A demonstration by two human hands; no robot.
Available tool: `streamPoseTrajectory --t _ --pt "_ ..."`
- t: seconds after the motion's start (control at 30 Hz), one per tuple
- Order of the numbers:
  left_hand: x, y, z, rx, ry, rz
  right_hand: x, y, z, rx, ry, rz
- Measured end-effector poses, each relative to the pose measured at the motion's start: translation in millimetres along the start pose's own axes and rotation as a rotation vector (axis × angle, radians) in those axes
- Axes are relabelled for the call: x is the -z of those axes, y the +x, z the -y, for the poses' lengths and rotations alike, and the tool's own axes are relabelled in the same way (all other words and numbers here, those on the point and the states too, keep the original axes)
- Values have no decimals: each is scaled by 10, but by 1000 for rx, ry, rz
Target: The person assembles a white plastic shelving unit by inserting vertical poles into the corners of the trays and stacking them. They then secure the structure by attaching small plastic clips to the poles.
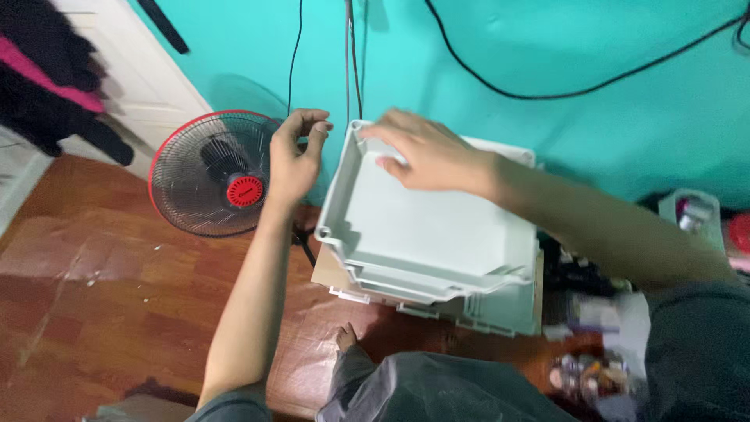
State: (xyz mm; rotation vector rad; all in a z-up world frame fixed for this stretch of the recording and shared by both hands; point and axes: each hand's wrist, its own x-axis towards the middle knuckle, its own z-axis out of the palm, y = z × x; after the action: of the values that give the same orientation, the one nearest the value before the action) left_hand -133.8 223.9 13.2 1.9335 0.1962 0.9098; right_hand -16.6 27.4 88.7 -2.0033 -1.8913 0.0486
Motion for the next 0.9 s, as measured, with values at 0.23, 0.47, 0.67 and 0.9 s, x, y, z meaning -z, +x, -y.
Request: streamPoseTrajectory --t 0.23,0.47,0.67,0.9 --pt "-339 -84 1033 76 -346 229 -499 407 -115 -108 -160 -144" --pt "-700 -69 1386 144 -677 234 -723 445 -274 -160 -234 -200" --pt "-729 -20 1418 83 -660 262 -875 414 -344 -162 -44 -338" --pt "-769 -61 1485 127 -742 305 -959 377 -432 -98 -17 -341"
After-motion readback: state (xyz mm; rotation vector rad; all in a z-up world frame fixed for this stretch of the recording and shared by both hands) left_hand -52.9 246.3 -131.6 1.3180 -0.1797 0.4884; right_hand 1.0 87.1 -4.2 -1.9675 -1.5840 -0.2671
